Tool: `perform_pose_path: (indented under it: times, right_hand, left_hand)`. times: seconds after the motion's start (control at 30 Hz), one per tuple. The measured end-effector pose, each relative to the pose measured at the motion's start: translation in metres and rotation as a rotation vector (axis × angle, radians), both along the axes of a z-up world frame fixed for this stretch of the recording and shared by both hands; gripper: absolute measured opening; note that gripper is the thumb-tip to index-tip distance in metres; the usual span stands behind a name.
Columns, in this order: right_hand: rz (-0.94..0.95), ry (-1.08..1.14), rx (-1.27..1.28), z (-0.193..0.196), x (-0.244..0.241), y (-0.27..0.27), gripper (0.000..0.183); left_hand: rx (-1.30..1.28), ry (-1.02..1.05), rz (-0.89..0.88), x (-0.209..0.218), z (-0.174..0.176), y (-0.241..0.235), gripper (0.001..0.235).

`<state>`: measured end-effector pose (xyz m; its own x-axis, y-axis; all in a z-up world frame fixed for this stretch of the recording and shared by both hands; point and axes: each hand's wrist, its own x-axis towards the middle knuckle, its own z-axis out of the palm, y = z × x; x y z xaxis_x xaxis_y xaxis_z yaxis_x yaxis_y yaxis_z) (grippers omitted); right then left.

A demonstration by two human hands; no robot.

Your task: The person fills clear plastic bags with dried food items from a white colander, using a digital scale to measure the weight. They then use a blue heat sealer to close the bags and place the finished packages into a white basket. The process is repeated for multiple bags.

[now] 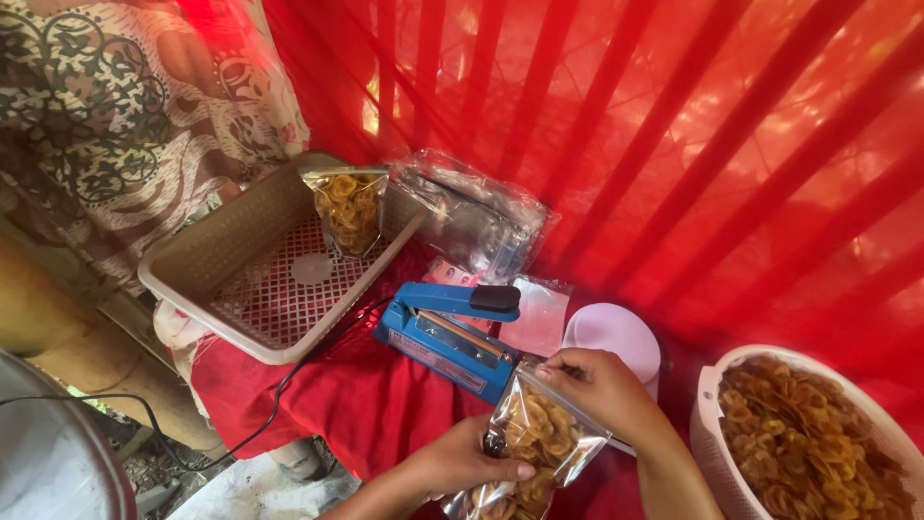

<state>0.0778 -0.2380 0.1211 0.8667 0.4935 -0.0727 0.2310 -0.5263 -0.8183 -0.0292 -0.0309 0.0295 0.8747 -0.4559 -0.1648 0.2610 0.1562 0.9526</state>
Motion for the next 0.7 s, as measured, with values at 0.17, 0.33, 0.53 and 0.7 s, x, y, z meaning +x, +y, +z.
perform_pose_path:
  times: [0.17,0.33,0.53,0.7]
  right_hand:
    - [0.007,-0.031,-0.008,0.014,-0.019,0.008,0.025]
    - [0.084,-0.176,0.225,0.047,-0.044,-0.007,0.028]
    - [-0.068,-0.159,0.416,0.038,-0.032,-0.027,0.031]
    - [-0.06,-0.138,0.373,0.007,-0.013,-0.018,0.03]
  left_hand:
    - [0.049,-0.18,0.01,-0.007,0.015,0.005,0.064]
    - [0.282,-0.39,0.211,-0.03,0.068,0.066,0.067]
    - [0.358,-0.445,0.885,0.048,0.126,0.252,0.051]
    - [0.345,-0.458,0.746,0.132,0.081,0.345,0.054]
